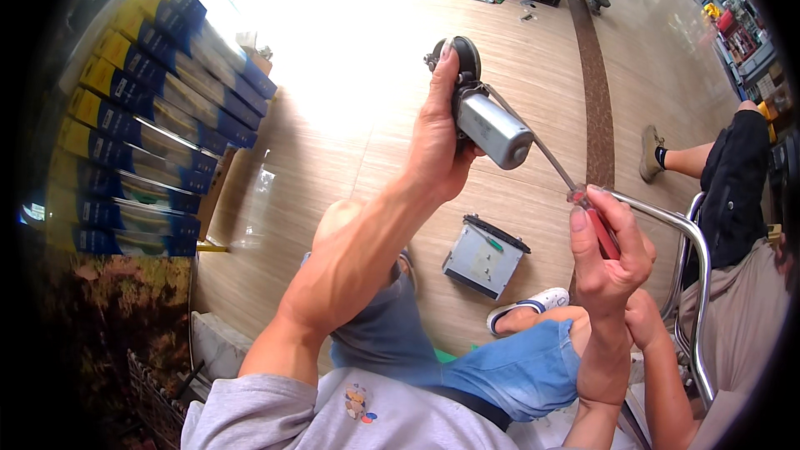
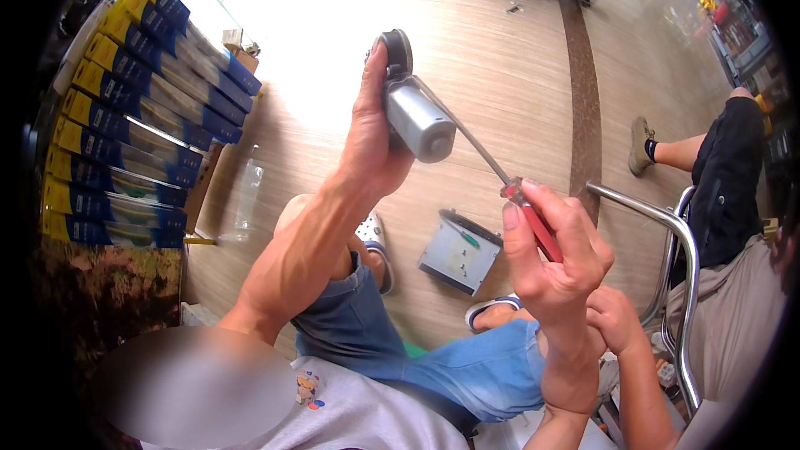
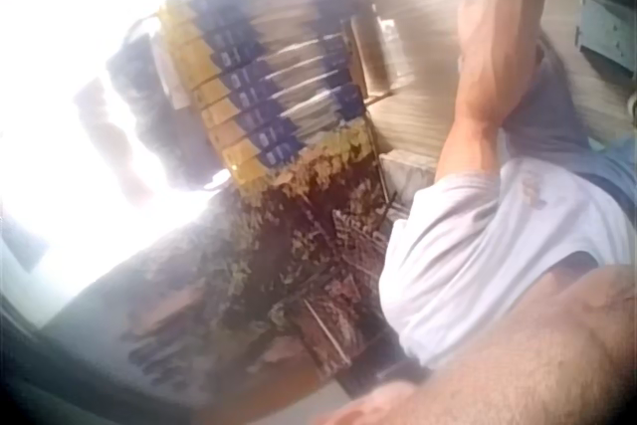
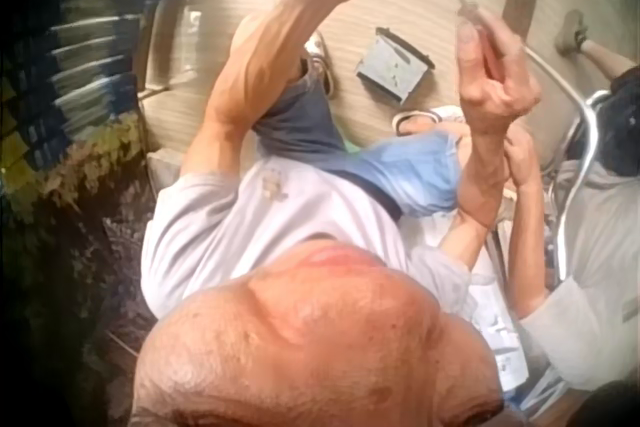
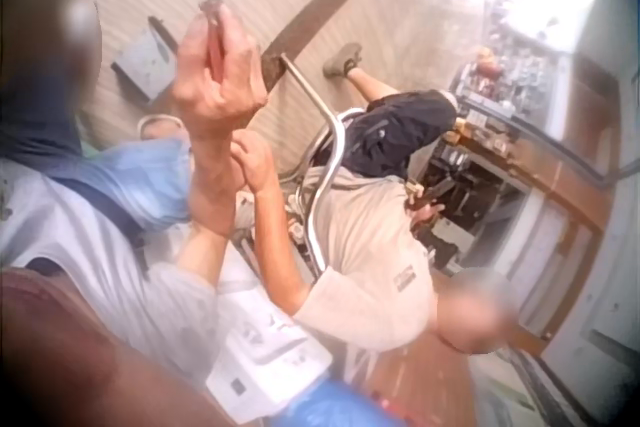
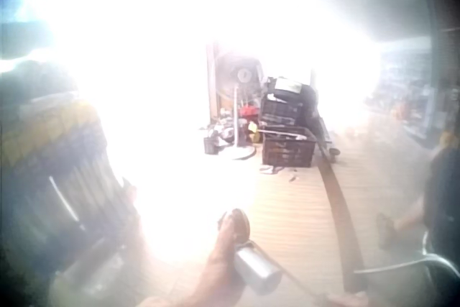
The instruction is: The person holds a power window motor assembly and unscrews its housing using a screwdriver, eventually prying parts apart by hand.
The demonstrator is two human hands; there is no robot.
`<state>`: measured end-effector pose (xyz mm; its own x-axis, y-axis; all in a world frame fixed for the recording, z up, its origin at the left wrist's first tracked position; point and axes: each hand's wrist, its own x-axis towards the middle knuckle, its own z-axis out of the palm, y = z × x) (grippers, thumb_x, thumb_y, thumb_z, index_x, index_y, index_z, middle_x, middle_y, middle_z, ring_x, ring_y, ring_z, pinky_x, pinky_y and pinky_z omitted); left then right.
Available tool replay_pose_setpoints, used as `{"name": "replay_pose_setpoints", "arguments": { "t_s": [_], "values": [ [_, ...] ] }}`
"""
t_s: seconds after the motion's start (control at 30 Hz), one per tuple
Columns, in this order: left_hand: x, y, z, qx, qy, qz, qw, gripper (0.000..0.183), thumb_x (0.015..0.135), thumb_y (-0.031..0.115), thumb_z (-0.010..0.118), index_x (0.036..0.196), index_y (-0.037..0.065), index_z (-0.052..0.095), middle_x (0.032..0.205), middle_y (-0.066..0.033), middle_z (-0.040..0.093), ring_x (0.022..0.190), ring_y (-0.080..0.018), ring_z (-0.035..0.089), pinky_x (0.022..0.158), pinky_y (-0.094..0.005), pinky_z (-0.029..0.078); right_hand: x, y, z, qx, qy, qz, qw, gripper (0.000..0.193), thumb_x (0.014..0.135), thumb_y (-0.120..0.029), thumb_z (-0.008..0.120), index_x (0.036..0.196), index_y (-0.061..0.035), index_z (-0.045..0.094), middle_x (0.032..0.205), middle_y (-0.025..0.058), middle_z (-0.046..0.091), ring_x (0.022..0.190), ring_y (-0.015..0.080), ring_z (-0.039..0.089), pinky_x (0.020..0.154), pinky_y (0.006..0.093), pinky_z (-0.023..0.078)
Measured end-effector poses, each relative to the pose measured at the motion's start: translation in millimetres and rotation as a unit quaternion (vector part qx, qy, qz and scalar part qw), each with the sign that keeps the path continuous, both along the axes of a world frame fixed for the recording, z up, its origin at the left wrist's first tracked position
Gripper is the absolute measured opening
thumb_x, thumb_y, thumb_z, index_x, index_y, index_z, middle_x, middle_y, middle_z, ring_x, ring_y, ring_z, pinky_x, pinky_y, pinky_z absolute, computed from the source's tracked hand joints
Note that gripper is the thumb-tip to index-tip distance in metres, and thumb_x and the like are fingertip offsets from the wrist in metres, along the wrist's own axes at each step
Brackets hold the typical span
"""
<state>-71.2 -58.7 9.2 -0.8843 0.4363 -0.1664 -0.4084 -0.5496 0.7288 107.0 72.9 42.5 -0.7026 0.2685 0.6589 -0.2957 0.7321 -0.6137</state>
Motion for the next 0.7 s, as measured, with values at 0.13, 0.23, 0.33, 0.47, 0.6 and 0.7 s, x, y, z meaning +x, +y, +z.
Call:
{"name": "replay_pose_setpoints", "arguments": {
  "t_s": [0.13, 0.23, 0.33, 0.47, 0.6, 0.7],
  "values": [
    [1.6, 0.5, 3.0, -0.010, 0.000, 0.003, 1.000, 0.057, 0.086, 0.071, 0.058, 0.093, 0.015, 0.059, 0.073, 0.0010, 0.063, 0.061, -0.0085, 0.065, 0.040, -0.0204, 0.040, 7.7, 4.7, -1.3, -0.001, -0.023, -0.003, 1.000, 0.025, 0.082, 0.000, 0.074, 0.106, 0.0039, 0.068, 0.080, 0.0109, 0.067, 0.066, 0.0112, 0.061, 0.059, 0.0216, 0.048],
    [0.7, -0.7, -0.3, -0.027, 0.007, -0.006, 1.000, 0.056, 0.086, 0.070, 0.059, 0.093, 0.015, 0.058, 0.074, 0.0007, 0.064, 0.061, -0.0091, 0.065, 0.041, -0.0208, 0.041, 7.9, 5.0, -0.8, 0.014, -0.016, 0.004, 1.000, 0.025, 0.083, 0.000, 0.074, 0.107, 0.0036, 0.068, 0.080, 0.0106, 0.067, 0.066, 0.0109, 0.061, 0.058, 0.0212, 0.047],
    [0.5, -0.7, 0.4, -0.019, 0.009, -0.011, 1.000, 0.056, 0.086, 0.070, 0.060, 0.092, 0.015, 0.058, 0.074, 0.0005, 0.064, 0.062, -0.0094, 0.066, 0.041, -0.0211, 0.041, 6.9, 4.4, -1.0, 0.021, -0.005, 0.002, 1.000, 0.026, 0.082, 0.001, 0.074, 0.107, 0.0033, 0.068, 0.080, 0.0104, 0.067, 0.065, 0.0110, 0.061, 0.058, 0.0208, 0.047],
    [4.5, 3.2, 3.7, -0.023, -0.003, -0.012, 1.000, 0.057, 0.085, 0.071, 0.060, 0.091, 0.015, 0.058, 0.073, 0.0005, 0.063, 0.061, -0.0091, 0.065, 0.041, -0.0211, 0.040, 11.0, 7.1, -1.8, 0.022, -0.016, -0.004, 1.000, 0.026, 0.082, 0.002, 0.075, 0.107, 0.0032, 0.068, 0.081, 0.0110, 0.067, 0.067, 0.0121, 0.062, 0.059, 0.0216, 0.049],
    [4.7, 5.4, 1.7, -0.031, 0.007, -0.022, 0.999, 0.057, 0.084, 0.072, 0.061, 0.090, 0.015, 0.057, 0.073, 0.0002, 0.063, 0.059, -0.0092, 0.064, 0.041, -0.0217, 0.040, 12.5, 12.0, -6.4, 0.036, -0.007, -0.012, 0.999, 0.028, 0.081, 0.004, 0.076, 0.108, 0.0016, 0.069, 0.085, 0.0119, 0.068, 0.070, 0.0142, 0.065, 0.062, 0.0237, 0.052],
    [3.6, 6.0, -1.1, -0.039, 0.018, -0.028, 0.999, 0.059, 0.084, 0.073, 0.061, 0.091, 0.014, 0.058, 0.074, -0.0006, 0.063, 0.057, -0.0096, 0.062, 0.041, -0.0222, 0.040, 13.5, 13.4, -4.5, 0.045, -0.014, -0.017, 0.999, 0.029, 0.080, 0.004, 0.076, 0.108, 0.0003, 0.069, 0.086, 0.0119, 0.069, 0.071, 0.0152, 0.066, 0.063, 0.0249, 0.053]
  ]
}}
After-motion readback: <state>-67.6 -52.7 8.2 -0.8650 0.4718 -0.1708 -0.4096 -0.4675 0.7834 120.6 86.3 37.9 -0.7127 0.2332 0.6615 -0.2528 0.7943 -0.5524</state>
